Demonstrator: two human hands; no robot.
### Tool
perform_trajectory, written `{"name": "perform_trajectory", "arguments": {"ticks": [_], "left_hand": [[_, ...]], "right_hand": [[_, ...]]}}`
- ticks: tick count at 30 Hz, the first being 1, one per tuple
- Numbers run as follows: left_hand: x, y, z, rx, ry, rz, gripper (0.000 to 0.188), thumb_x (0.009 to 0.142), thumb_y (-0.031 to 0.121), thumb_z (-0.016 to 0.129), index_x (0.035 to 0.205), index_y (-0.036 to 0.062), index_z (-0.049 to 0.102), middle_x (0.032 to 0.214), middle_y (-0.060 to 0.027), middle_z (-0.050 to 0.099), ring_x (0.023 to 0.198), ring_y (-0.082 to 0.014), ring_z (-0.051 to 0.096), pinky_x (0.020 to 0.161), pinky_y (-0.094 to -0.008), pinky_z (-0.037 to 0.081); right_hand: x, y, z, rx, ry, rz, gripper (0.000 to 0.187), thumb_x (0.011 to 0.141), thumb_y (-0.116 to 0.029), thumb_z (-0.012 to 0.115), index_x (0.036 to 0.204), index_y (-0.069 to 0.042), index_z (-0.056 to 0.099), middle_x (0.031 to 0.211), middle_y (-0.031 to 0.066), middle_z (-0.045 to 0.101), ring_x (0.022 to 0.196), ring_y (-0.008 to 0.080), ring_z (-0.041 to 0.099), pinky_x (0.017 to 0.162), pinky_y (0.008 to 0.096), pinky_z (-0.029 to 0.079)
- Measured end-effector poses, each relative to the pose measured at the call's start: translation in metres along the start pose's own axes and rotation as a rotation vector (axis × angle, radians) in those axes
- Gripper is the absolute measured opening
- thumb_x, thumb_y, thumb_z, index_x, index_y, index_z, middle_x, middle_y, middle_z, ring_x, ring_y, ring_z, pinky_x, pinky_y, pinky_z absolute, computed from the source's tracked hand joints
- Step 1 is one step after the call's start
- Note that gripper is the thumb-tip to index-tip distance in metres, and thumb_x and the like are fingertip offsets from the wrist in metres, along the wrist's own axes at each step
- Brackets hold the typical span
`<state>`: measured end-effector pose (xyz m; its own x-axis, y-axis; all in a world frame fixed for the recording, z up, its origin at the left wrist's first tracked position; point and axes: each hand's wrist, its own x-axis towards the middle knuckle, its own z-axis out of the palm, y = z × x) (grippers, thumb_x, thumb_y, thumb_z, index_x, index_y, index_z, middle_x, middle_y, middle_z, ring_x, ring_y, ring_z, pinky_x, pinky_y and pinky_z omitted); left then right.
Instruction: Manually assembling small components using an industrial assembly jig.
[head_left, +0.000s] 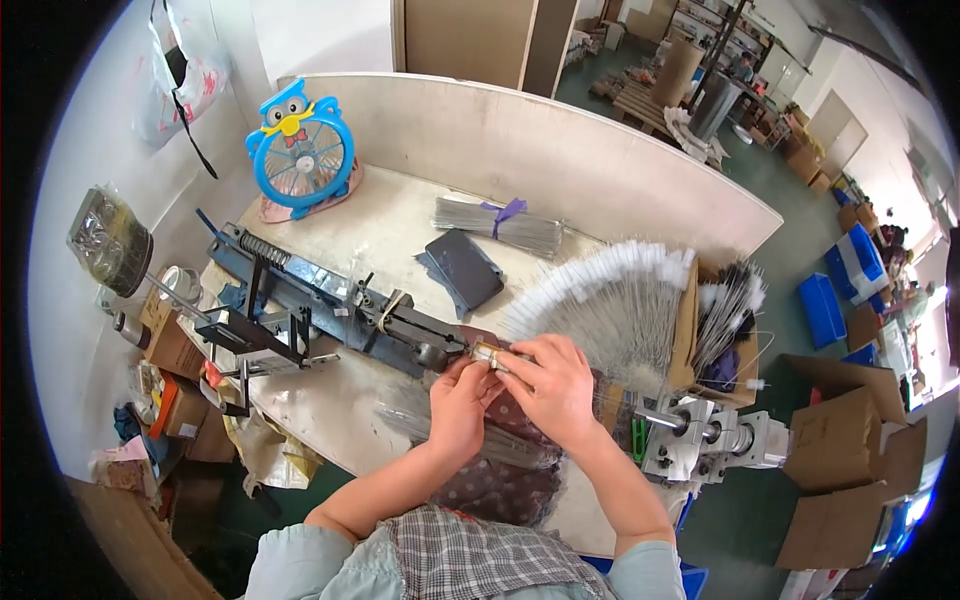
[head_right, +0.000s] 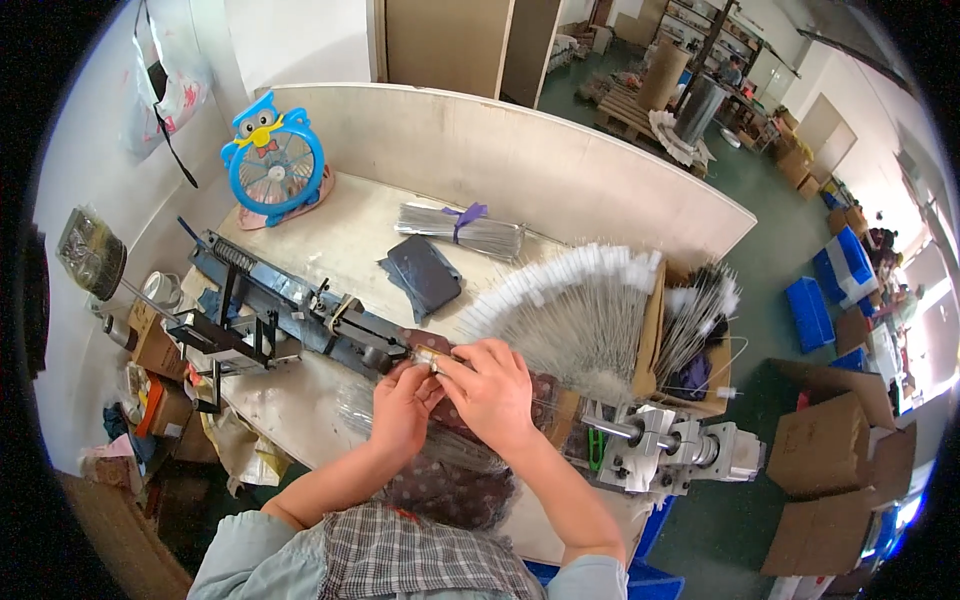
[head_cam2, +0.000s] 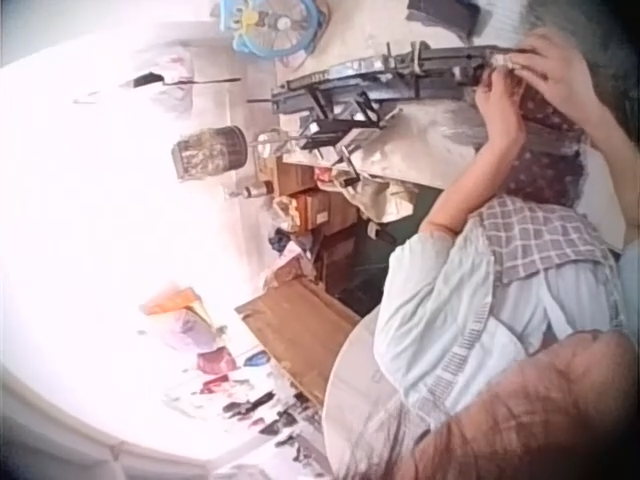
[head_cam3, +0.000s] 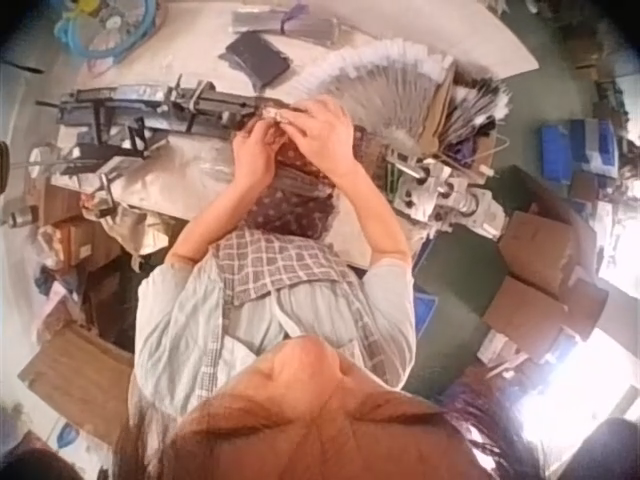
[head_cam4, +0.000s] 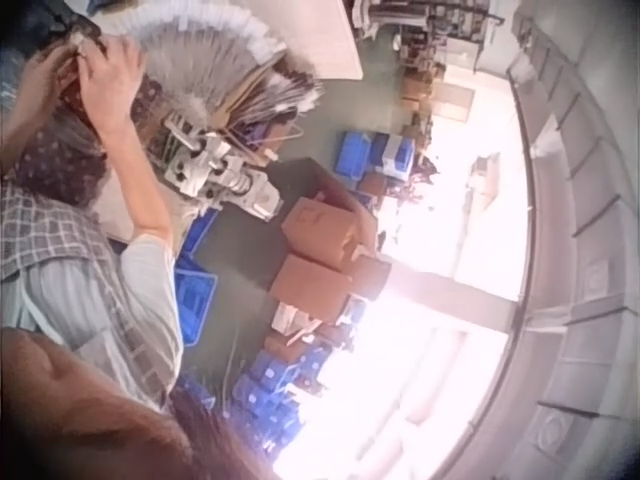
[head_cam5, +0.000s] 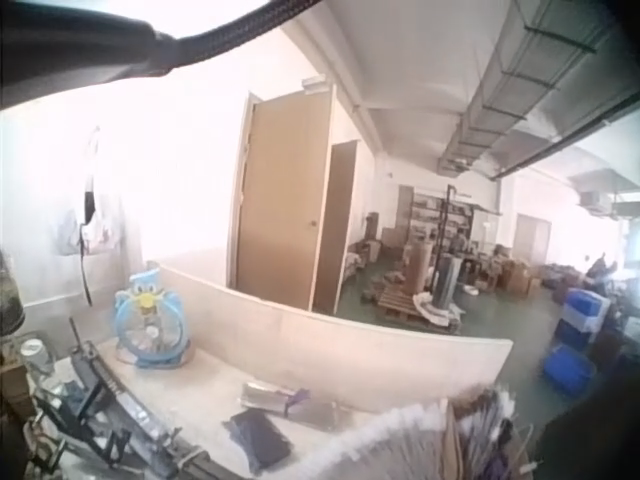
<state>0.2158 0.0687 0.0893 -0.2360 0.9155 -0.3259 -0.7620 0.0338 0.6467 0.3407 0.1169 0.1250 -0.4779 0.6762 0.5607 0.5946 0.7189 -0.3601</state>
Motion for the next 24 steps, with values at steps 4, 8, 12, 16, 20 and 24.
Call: {"name": "perform_trajectory", "arguments": {"ticks": [4,8,12,16,20,24], "left_hand": [[0.000,-0.002,-0.002,-0.065,-0.016,-0.007,0.012,0.090,0.010,0.052,0.099,0.0026,0.056,0.096,-0.0059,0.063,0.089,-0.0150,0.062,0.080,-0.0294,0.050],[-0.003,0.003,0.000,-0.148,0.027,-0.049,0.010,0.090,0.011,0.052,0.096,0.0037,0.057,0.095,-0.0061,0.063,0.088,-0.0163,0.062,0.079,-0.0304,0.049],[-0.003,0.003,-0.002,-0.136,0.012,-0.035,0.009,0.089,0.010,0.053,0.094,0.0040,0.057,0.094,-0.0052,0.063,0.087,-0.0156,0.062,0.078,-0.0304,0.049],[-0.002,0.000,-0.001,-0.077,-0.017,-0.017,0.008,0.089,0.009,0.053,0.095,0.0040,0.056,0.091,-0.0037,0.062,0.085,-0.0135,0.061,0.076,-0.0295,0.049],[-0.001,0.001,0.000,-0.052,0.004,-0.024,0.008,0.090,0.008,0.054,0.096,0.0039,0.055,0.091,-0.0032,0.062,0.084,-0.0124,0.061,0.077,-0.0283,0.048],[-0.003,0.002,0.004,-0.035,0.015,-0.035,0.008,0.090,0.008,0.054,0.096,0.0040,0.055,0.091,-0.0034,0.062,0.084,-0.0124,0.061,0.078,-0.0279,0.048]], "right_hand": [[0.003,-0.002,-0.003,-0.062,-0.036,-0.023,0.022,0.069,-0.017,0.072,0.091,-0.015,0.069,0.094,-0.0017,0.061,0.094,0.0198,0.055,0.077,0.0354,0.045],[0.007,-0.011,-0.005,-0.048,-0.043,-0.009,0.023,0.068,-0.017,0.073,0.090,-0.012,0.070,0.094,0.0014,0.062,0.093,0.0225,0.056,0.077,0.0364,0.045],[0.007,-0.011,0.000,-0.041,-0.039,-0.015,0.024,0.068,-0.015,0.073,0.091,-0.012,0.070,0.094,0.0017,0.063,0.093,0.0228,0.056,0.078,0.0365,0.045],[0.005,-0.011,0.001,-0.066,-0.031,-0.031,0.025,0.068,-0.015,0.071,0.093,-0.013,0.068,0.095,-0.0007,0.061,0.094,0.0201,0.056,0.076,0.0351,0.045],[0.004,-0.011,0.006,-0.069,0.007,-0.056,0.025,0.068,-0.015,0.071,0.092,-0.013,0.068,0.095,-0.0011,0.062,0.093,0.0191,0.056,0.075,0.0346,0.045],[0.003,-0.009,0.006,-0.056,0.054,-0.052,0.026,0.064,-0.012,0.074,0.090,-0.010,0.069,0.092,0.0001,0.064,0.087,0.0212,0.059,0.074,0.0345,0.046]]}}
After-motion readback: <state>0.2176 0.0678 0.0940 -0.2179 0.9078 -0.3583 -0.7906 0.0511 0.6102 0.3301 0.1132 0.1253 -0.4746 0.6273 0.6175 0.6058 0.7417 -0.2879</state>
